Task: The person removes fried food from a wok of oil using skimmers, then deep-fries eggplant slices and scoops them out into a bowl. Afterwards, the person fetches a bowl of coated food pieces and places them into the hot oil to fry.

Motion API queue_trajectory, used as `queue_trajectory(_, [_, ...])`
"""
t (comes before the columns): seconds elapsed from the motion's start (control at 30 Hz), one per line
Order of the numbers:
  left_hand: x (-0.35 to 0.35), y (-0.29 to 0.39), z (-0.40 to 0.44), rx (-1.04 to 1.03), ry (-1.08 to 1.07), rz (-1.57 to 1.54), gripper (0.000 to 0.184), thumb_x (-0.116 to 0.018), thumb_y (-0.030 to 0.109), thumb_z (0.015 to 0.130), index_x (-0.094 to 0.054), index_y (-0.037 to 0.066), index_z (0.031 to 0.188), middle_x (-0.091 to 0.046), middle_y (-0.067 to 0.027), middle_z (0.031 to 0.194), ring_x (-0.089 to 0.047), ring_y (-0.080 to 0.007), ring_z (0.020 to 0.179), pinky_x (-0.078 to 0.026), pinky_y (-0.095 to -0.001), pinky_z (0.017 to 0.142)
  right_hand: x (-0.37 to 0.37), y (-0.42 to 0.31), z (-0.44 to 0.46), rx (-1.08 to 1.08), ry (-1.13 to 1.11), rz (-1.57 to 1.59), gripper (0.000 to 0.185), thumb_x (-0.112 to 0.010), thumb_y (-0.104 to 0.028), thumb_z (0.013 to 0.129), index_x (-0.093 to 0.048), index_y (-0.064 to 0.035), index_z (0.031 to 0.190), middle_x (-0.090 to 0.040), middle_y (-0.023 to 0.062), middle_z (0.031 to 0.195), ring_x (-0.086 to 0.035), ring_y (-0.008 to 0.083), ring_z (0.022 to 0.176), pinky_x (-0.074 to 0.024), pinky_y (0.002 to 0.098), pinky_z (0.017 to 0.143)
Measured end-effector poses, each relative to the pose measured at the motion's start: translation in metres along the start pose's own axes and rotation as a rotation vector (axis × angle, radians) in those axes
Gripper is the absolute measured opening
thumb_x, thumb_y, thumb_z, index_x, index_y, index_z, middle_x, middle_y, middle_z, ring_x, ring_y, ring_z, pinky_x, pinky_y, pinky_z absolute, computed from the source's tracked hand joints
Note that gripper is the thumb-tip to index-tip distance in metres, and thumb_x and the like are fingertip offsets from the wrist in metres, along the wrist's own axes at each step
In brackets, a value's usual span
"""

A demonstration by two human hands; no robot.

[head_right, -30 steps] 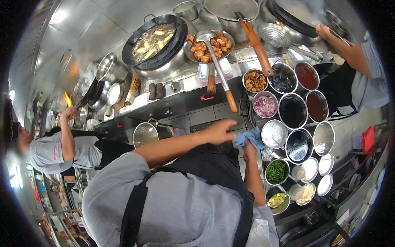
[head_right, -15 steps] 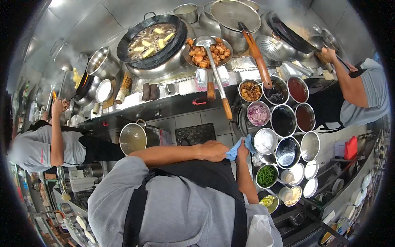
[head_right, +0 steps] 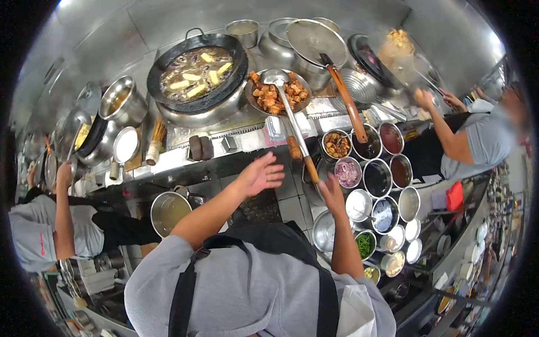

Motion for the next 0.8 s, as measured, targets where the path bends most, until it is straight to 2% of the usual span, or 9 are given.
queue_trajectory(0.1, [-0.025, 0.026, 0.043, -0.05, -0.084, -0.102, 0.065, -0.061, 0.055, 0.088, -0.049, 0.004, 0.126, -0.057, -0.0156, 0.118, -0.059, -0.0275, 0.106, -0.047, -0.0456, 0.093, -0.04, -0.104, 0.05, 0.116, -0.13, -0.356, 0.074, -0.07, -0.028, 0.085, -0.033, -0.0045, 0.144, -0.058, 0.0273, 0.123, -0.059, 0.0358, 0.114, -0.0467, 0.0397, 0.094])
queue_trajectory(0.23, [-0.037, 0.048, 0.079, -0.015, 0.052, -0.173, 0.052, -0.063, 0.05, 0.087, -0.058, 0.002, 0.106, -0.062, -0.0112, 0.092, -0.064, -0.0261, 0.085, -0.054, -0.0433, 0.079, -0.05, -0.113, 0.091, 0.09, -0.074, -0.67, 0.06, -0.068, -0.018, 0.081, -0.041, -0.0032, 0.133, -0.061, 0.0312, 0.11, -0.06, 0.0444, 0.105, -0.0472, 0.0482, 0.089])
queue_trajectory(0.27, [-0.039, 0.051, 0.082, -0.045, 0.049, -0.255, 0.045, -0.064, 0.043, 0.087, -0.058, 0.0, 0.098, -0.062, -0.0109, 0.087, -0.063, -0.0256, 0.072, -0.055, -0.0391, 0.065, -0.049, -0.126, 0.087, 0.077, -0.037, -0.712, 0.058, -0.068, -0.017, 0.081, -0.043, -0.003, 0.131, -0.062, 0.0309, 0.107, -0.061, 0.0446, 0.103, -0.0476, 0.049, 0.087])
queue_trajectory(0.3, [-0.039, 0.055, 0.092, -0.048, 0.042, -0.228, 0.04, -0.065, 0.04, 0.087, -0.056, 0.002, 0.099, -0.062, -0.0107, 0.084, -0.063, -0.0251, 0.07, -0.054, -0.0386, 0.062, -0.046, -0.132, 0.083, 0.058, -0.005, -0.752, 0.055, -0.067, -0.017, 0.081, -0.044, -0.0029, 0.129, -0.063, 0.0306, 0.104, -0.062, 0.0449, 0.1, -0.0479, 0.0498, 0.085])
queue_trajectory(0.37, [-0.028, 0.055, 0.114, -0.036, 0.048, -0.165, 0.032, -0.066, 0.033, 0.086, -0.053, 0.006, 0.1, -0.061, -0.0105, 0.079, -0.063, -0.0241, 0.066, -0.052, -0.0376, 0.056, -0.041, -0.127, 0.069, 0.133, 0.084, -0.643, 0.047, -0.064, -0.015, 0.081, -0.048, -0.0019, 0.123, -0.064, 0.0288, 0.095, -0.064, 0.044, 0.092, -0.0481, 0.0489, 0.08])
queue_trajectory(0.4, [-0.027, 0.058, 0.115, -0.117, 0.037, -0.057, 0.016, -0.064, 0.02, 0.082, -0.056, 0.006, 0.081, -0.058, -0.0087, 0.061, -0.06, -0.0223, 0.053, -0.051, -0.0357, 0.051, -0.036, -0.127, 0.063, 0.158, 0.124, -0.561, 0.046, -0.064, -0.014, 0.081, -0.048, -0.0017, 0.122, -0.064, 0.0282, 0.094, -0.064, 0.0432, 0.09, -0.0483, 0.0477, 0.08])
queue_trajectory(0.53, [-0.03, 0.063, 0.088, -0.182, 0.094, 0.017, 0.017, -0.06, 0.01, 0.077, -0.054, 0.007, 0.061, -0.058, -0.0077, 0.056, -0.055, -0.0201, 0.044, -0.047, -0.0336, 0.045, -0.007, -0.127, 0.024, 0.232, 0.198, -0.273, 0.038, -0.06, -0.007, 0.084, -0.05, -0.0014, 0.12, -0.063, 0.0154, 0.089, -0.063, 0.0288, 0.074, -0.0491, 0.0374, 0.069])
queue_trajectory(0.63, [-0.026, 0.047, 0.067, -0.228, 0.11, 0.063, 0.007, -0.061, 0.004, 0.075, -0.056, 0.0, 0.078, -0.057, -0.0103, 0.062, -0.056, -0.0206, 0.049, -0.048, -0.0343, 0.046, 0.022, -0.131, -0.012, 0.179, 0.201, -0.075, 0.034, -0.058, -0.006, 0.086, -0.05, -0.0031, 0.119, -0.058, 0.0064, 0.082, -0.056, 0.0166, 0.06, -0.0455, 0.0297, 0.055])
queue_trajectory(0.8, [-0.058, 0.045, -0.001, -0.377, 0.192, 0.018, 0.036, -0.062, -0.001, 0.076, -0.041, 0.001, 0.106, -0.052, -0.0085, 0.074, -0.054, -0.0162, 0.053, -0.048, -0.031, 0.045, 0.05, -0.139, -0.026, 0.132, 0.062, 0.275, 0.036, -0.054, -0.003, 0.088, -0.044, -0.0056, 0.123, -0.05, 0.0019, 0.076, -0.045, 0.0069, 0.045, -0.0375, 0.0227, 0.038])
Point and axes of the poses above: each hand's wrist, its own z-axis towards the middle knuckle, its own x-axis out of the back of the hand, y = z × x, the point moved 3 cm from there along z, towards the middle knuckle
